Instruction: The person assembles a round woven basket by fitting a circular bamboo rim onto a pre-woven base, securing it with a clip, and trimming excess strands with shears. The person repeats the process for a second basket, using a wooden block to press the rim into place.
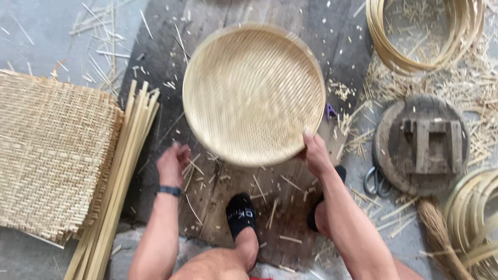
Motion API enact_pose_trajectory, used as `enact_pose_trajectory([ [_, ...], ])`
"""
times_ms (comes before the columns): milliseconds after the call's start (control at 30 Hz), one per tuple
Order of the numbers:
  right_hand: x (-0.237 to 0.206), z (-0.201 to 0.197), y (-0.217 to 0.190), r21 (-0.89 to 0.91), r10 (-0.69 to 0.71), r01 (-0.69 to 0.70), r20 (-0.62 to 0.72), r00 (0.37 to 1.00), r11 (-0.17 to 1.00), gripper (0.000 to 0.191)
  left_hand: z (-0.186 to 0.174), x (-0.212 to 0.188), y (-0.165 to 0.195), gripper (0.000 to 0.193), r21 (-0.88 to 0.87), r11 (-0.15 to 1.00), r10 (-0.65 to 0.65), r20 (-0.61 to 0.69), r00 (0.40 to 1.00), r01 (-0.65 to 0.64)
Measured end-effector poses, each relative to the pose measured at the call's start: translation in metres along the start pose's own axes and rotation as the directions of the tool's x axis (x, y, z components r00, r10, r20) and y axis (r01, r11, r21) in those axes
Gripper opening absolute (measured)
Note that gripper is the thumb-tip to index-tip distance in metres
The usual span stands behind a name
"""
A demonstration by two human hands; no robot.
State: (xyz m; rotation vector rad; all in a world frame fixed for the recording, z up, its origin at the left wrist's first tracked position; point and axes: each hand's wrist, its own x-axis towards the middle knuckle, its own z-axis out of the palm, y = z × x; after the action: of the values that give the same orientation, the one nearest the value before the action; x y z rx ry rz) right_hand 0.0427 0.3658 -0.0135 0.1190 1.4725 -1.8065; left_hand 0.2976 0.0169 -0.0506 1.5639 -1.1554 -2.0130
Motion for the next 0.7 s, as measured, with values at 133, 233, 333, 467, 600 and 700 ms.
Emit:
enact_pose_trajectory([
  [133,0.094,0.078,-0.075,0.289,-0.21,0.181,0.073,0.975,0.94,0.056,-0.006,-0.01,-0.026,0.018,0.021,0.996,-0.091,0.032,0.995,0.09],
  [233,0.128,0.126,-0.146,0.269,-0.264,0.197,0.239,0.935,0.943,0.06,-0.002,-0.02,-0.042,0.018,0.137,0.976,-0.172,0.01,0.985,0.169],
  [333,0.117,0.144,-0.164,0.058,-0.185,0.179,0.118,0.976,0.982,0.044,0.002,-0.028,-0.057,0.021,0.174,0.965,-0.212,0.075,0.974,0.197],
  [467,0.069,0.064,-0.113,-0.36,-0.426,0.428,0.09,0.9,0.829,0.024,0.001,-0.029,-0.075,0.026,0.239,0.958,-0.197,0.156,0.968,0.157],
  [600,0.035,-0.105,-0.076,-0.702,-0.624,0.263,-0.323,0.711,0.662,0.015,-0.022,-0.026,-0.085,0.028,0.317,0.939,-0.201,0.182,0.963,0.136],
  [700,-0.014,-0.226,-0.068,-0.764,-0.589,-0.211,-0.615,0.524,0.61,0.036,-0.042,-0.025,-0.088,0.028,0.311,0.939,-0.193,0.117,0.974,0.148],
])
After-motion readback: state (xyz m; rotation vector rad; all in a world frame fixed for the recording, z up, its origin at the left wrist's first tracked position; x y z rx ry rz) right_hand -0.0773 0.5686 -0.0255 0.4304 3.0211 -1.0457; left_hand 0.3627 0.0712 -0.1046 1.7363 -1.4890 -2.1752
